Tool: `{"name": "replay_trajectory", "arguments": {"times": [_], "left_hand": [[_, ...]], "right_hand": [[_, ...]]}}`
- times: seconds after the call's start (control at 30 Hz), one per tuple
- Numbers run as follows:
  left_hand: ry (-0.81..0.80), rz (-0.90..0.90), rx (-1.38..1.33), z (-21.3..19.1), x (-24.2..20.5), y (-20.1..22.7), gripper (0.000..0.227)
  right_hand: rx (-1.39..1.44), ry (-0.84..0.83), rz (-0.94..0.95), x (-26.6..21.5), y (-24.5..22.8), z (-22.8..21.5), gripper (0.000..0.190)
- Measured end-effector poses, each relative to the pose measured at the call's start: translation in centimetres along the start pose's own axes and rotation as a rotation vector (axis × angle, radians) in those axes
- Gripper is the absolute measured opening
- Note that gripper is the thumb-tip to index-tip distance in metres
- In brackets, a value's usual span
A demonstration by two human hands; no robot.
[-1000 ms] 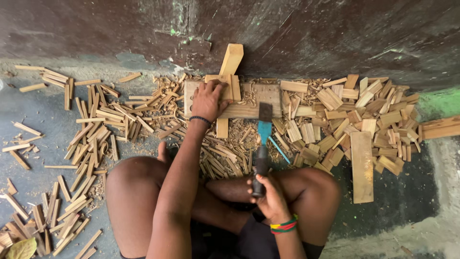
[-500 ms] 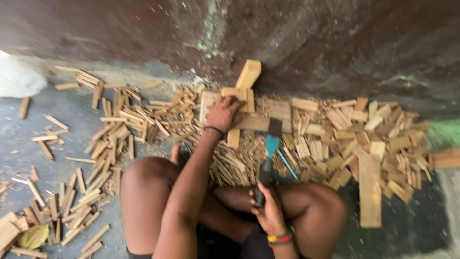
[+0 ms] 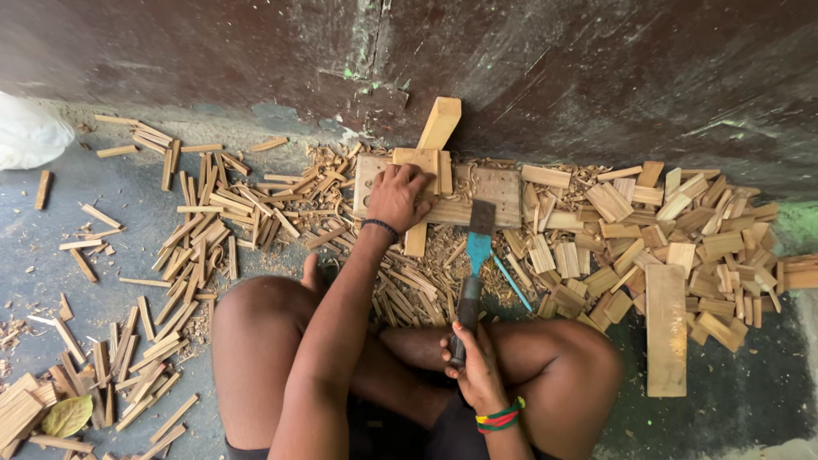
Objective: The person sits on the floor and carves a small wooden block using a chisel and a hammer. They repeatedly strike the chisel to remove wood shavings, occasionally adjusting the wood's position. The workspace is surrounded by wood shavings and small pieces of wood.
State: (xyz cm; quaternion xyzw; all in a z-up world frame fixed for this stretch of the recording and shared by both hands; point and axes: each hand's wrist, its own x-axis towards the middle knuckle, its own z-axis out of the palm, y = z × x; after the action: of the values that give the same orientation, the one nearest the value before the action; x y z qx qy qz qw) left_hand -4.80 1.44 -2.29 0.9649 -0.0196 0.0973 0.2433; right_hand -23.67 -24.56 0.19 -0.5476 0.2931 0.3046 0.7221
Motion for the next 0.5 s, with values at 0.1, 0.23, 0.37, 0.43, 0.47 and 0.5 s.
{"name": "replay_trajectory", "arguments": {"times": [0.1, 0.23, 0.37, 0.43, 0.47, 0.5], "left_hand": [[-0.007, -0.024, -0.005, 0.02, -0.44, 0.15, 0.047], [0.067, -0.046, 0.014, -0.83, 0.25, 0.54, 0.045], [0.143, -0.087, -0.075, -0.56, -0.49, 0.31, 0.045], [0.098, -0.125, -0.049, -0.18, -0.31, 0.26, 0.046], [0.081, -0.139, -0.035, -0.07, 0.04, 0.20, 0.046], [0.081, -0.143, -0.043, 0.00, 0.18, 0.19, 0.047]], "right_hand": [[-0.015, -0.002, 0.007, -0.55, 0.09, -0.03, 0.029], [-0.001, 0.008, 0.025, -0.20, -0.65, 0.43, 0.031], [0.006, -0.002, -0.006, -0.47, -0.17, 0.31, 0.032], [0.006, 0.006, -0.002, -0.58, -0.15, 0.21, 0.032], [0.013, -0.002, -0.003, -0.51, -0.30, 0.25, 0.032], [0.020, -0.010, -0.003, -0.55, -0.39, 0.30, 0.033]]}}
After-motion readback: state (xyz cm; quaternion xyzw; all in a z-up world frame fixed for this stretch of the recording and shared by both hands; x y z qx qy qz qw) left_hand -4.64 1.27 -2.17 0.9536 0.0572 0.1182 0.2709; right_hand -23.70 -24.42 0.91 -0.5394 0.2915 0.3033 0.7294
